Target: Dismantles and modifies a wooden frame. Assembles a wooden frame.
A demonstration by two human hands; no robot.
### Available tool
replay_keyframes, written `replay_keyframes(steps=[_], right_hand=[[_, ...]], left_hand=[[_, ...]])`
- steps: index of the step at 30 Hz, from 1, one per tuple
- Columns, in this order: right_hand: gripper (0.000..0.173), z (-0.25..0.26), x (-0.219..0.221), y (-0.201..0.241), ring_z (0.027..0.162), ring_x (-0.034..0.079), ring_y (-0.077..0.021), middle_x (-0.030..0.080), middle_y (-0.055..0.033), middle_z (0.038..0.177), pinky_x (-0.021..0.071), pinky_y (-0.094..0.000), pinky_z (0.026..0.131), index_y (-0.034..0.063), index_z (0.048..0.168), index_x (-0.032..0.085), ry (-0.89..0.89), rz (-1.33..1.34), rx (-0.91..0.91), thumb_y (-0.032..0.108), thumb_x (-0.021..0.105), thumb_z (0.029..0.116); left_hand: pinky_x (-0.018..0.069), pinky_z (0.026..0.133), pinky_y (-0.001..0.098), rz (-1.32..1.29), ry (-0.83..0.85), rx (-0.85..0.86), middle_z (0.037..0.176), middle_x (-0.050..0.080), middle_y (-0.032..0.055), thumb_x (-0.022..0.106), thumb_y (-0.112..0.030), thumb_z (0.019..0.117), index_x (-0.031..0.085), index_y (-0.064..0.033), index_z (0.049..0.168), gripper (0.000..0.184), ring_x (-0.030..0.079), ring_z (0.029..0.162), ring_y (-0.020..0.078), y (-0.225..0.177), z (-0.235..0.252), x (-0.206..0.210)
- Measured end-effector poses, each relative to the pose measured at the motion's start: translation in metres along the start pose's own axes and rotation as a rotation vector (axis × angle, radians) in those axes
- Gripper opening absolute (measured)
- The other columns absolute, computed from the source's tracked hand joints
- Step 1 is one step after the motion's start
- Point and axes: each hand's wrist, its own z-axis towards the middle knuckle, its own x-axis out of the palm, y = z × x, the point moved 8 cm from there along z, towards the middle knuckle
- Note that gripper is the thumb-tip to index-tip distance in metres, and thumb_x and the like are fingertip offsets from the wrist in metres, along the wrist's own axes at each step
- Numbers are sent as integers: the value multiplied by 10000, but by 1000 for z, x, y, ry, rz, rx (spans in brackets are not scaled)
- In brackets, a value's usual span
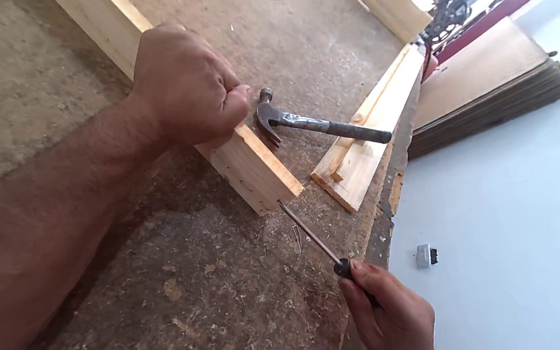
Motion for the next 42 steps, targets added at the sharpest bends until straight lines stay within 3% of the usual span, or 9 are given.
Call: replay_keyframes(steps=[6, 13, 21, 24, 28, 33, 36, 40, 42], right_hand=[[141, -24, 13, 20, 761, 682, -38, 717, -8, 916, 598, -203, 676, 119, 1134, 681, -32, 339, 317, 190, 666, 1013], [117, -41, 49, 20, 583, 594, -26, 685, 13, 803, 530, -206, 519, 197, 1104, 705, -116, 807, 621, 173, 700, 990], [156, 14, 8, -4, 766, 702, -90, 716, -47, 892, 594, -231, 642, 118, 1057, 654, -5, 15, 28, 268, 655, 1014], [166, 14, 10, -6, 786, 698, -88, 706, -56, 913, 588, -216, 658, 105, 1083, 637, 15, 28, 5, 260, 638, 1023], [118, 2, 24, -20, 609, 622, -20, 687, 20, 792, 541, -189, 531, 161, 1066, 674, 62, 498, 328, 255, 695, 999], [163, 26, 23, -41, 724, 678, -123, 682, -57, 868, 571, -263, 605, 127, 1076, 618, 4, 16, -210, 284, 618, 1036], [186, 34, 21, -50, 709, 665, -119, 673, -60, 878, 556, -256, 591, 124, 1107, 599, 34, -64, -295, 300, 591, 1050], [252, 23, 20, -46, 671, 639, -2, 699, 43, 841, 554, -190, 573, 166, 1113, 679, 181, 288, 138, 396, 609, 1039], [247, 9, 20, -20, 614, 624, -19, 688, 17, 793, 549, -212, 530, 118, 1103, 664, 200, 448, 394, 349, 656, 1015]], left_hand=[[340, 607, 515, -9, -23, 17, 549, 485, 95, 362, -372, 988, 364, -131, 548, 501, 538, 588, 293, 1, -2, -2], [344, 630, 520, 20, -20, -42, 545, 480, 102, 368, -373, 987, 353, -124, 547, 505, 543, 592, 297, -1, 1, 0], [341, 622, 515, 19, -10, -40, 551, 488, 106, 380, -355, 973, 356, -123, 552, 482, 546, 594, 294, 8, 7, 2], [348, 632, 507, 12, -9, -34, 547, 487, 96, 390, -345, 974, 351, -127, 541, 486, 540, 592, 282, 9, 6, 2], [367, 640, 507, 7, -21, -6, 568, 526, 104, 393, -336, 981, 375, -120, 542, 490, 576, 625, 289, 8, 8, 0], [371, 659, 514, -6, -18, -28, 576, 521, 107, 398, -339, 985, 375, -116, 548, 491, 572, 636, 290, 9, 4, 0], [368, 652, 510, -7, -7, -22, 581, 522, 109, 396, -342, 988, 373, -115, 552, 492, 574, 639, 290, 8, 7, 1], [367, 646, 509, -7, -2, -16, 574, 511, 101, 382, -339, 991, 374, -120, 549, 494, 561, 626, 278, 7, 7, 2], [369, 670, 515, -1, 0, -23, 580, 527, 110, 386, -336, 988, 375, -118, 547, 492, 575, 642, 287, 8, 7, 1]])
